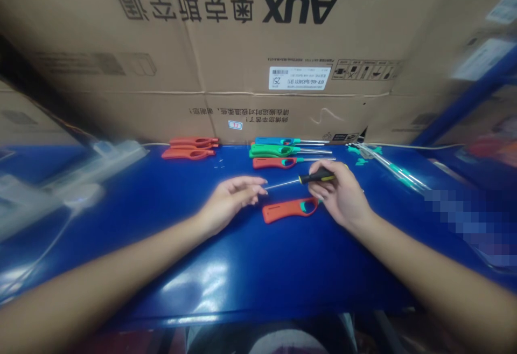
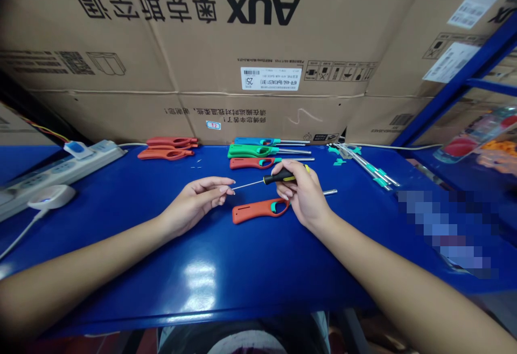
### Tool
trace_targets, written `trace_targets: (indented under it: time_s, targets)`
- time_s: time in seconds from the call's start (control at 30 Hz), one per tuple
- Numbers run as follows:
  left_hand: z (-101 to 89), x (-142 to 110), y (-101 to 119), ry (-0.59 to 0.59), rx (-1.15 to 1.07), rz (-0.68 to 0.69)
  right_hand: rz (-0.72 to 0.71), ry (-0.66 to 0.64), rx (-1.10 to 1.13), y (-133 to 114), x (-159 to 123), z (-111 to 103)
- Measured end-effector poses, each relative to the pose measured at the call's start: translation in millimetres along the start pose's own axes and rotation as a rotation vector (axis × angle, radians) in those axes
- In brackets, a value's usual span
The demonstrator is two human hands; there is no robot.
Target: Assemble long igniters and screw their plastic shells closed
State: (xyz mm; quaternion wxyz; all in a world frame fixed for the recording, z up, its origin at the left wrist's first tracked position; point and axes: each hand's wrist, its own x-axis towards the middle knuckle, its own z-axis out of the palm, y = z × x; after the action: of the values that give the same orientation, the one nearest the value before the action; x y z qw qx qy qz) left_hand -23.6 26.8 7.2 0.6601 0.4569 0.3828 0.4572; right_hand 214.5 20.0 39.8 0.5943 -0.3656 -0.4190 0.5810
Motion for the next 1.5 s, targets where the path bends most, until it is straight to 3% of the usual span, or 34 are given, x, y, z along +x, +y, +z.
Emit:
trace_targets:
  time_s: [0.53,0.93,1.33,1.5]
  targets:
    - [-9.0,2,-8,-0.056,0.101,0.056,0.02,0.004,0.019,0,0,1]
    - [-0.3,1,-1,-0.01,0.013,0.027,0.058,-0.042,-0.019,-2,1,4]
    - [-0.1,2,0,-0.003,-0.054,0.012,-0.181,-0.181,-0.232,1,-9,0]
    - [-0.9,1,0,-0.025,-0.028,0.011,-0.17,-0.212,-0.188,0,-12,3]
